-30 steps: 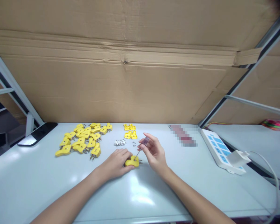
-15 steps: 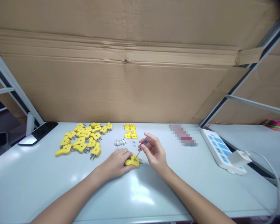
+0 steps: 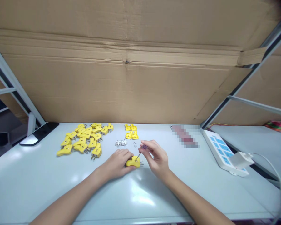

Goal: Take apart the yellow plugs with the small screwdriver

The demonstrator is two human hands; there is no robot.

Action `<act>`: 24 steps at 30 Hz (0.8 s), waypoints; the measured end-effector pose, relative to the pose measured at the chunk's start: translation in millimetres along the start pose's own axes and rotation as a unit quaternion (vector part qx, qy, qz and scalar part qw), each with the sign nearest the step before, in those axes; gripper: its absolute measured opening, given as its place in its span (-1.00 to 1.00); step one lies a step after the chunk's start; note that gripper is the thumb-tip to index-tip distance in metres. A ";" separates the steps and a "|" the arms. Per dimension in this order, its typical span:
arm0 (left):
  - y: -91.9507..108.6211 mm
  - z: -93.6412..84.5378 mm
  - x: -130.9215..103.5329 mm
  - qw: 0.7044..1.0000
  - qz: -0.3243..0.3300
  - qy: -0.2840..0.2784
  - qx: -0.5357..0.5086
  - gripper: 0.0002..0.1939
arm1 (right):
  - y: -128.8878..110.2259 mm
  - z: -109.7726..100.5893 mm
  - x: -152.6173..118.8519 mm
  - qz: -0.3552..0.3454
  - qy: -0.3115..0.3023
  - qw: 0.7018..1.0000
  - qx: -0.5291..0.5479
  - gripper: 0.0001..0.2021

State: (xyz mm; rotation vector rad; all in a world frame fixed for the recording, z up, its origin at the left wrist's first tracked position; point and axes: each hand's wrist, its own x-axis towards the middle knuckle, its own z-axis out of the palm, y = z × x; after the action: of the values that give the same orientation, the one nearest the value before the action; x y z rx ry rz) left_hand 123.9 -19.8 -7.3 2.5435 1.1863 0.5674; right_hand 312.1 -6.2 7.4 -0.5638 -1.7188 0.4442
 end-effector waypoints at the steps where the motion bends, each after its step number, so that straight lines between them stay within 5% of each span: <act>1: 0.1 -0.1 0.1 1.000 -0.001 0.000 -0.001 -0.84 | -0.1 -0.1 -0.7 0.015 -0.003 1.000 0.015 -0.66; 6: 0.7 -0.8 0.8 1.000 -0.003 -0.005 -0.008 -0.85 | 0.0 -0.9 -0.7 0.080 -0.043 0.992 0.083 -0.70; 12: 0.4 -0.9 0.5 1.000 -0.006 -0.009 0.000 -0.83 | 3.2 0.8 3.5 0.071 0.027 0.996 0.039 -0.78; 20: 1.2 -2.9 0.5 1.000 -0.009 -0.018 -0.004 -0.84 | 3.0 0.9 2.1 0.156 -0.025 0.973 0.167 -0.69; 24: 0.3 -1.5 0.4 1.000 0.000 -0.007 -0.004 -0.83 | 3.3 1.7 2.3 0.142 0.006 0.980 0.139 -0.74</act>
State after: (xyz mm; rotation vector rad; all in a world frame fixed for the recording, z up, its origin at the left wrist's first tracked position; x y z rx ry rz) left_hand 123.7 -19.5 -5.8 2.5372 1.1764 0.5524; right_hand 310.5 -2.1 7.0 -0.6079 -1.5359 0.8681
